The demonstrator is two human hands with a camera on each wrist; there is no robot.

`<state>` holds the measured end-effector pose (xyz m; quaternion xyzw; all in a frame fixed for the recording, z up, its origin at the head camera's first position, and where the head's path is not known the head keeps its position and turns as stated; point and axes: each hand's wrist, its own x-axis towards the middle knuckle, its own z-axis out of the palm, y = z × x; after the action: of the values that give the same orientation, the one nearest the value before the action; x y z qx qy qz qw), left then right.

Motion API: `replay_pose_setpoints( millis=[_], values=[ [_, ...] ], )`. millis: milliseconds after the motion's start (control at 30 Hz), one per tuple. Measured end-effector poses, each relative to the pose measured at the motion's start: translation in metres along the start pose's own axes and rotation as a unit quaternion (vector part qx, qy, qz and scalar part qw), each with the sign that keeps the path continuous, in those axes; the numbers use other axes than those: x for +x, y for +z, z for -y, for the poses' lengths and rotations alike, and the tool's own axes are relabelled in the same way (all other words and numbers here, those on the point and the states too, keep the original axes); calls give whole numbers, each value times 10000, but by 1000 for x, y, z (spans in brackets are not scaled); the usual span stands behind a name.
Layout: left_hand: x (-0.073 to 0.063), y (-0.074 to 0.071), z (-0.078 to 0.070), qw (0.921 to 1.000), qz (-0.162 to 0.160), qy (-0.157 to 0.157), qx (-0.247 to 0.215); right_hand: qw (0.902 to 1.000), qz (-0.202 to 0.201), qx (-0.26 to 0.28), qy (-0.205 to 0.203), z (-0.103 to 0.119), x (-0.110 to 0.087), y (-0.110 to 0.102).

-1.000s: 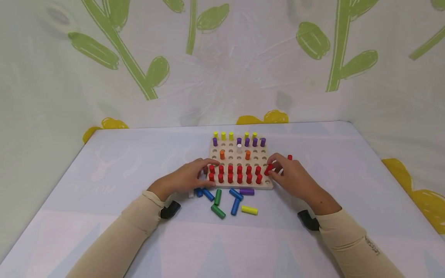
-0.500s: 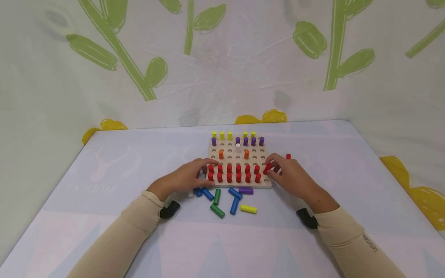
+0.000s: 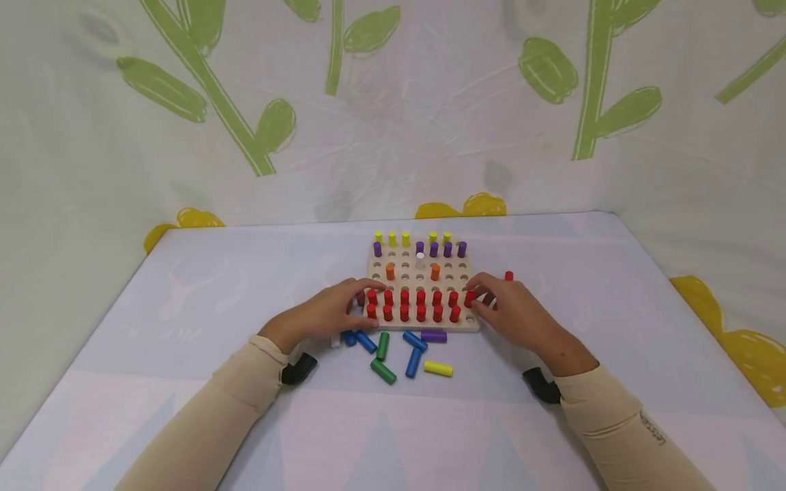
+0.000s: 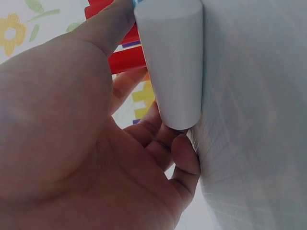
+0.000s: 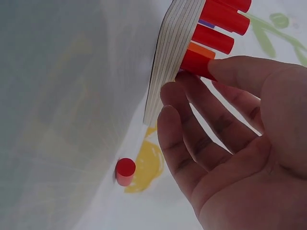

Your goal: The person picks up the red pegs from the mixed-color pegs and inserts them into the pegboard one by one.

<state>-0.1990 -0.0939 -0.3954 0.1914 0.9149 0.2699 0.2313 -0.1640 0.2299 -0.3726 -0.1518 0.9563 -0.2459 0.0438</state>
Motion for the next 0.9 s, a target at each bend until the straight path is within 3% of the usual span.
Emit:
replay_pose_setpoints(
  millis=[267,900],
  values=[
    [0,-1,-2,10000,11,-53,39,9998,-137,-45,-139,-2,-1,-6],
    [-1,0,0,10000,-27,-44,7,9985,-535,-90,53,-13,-1,-17]
  ],
)
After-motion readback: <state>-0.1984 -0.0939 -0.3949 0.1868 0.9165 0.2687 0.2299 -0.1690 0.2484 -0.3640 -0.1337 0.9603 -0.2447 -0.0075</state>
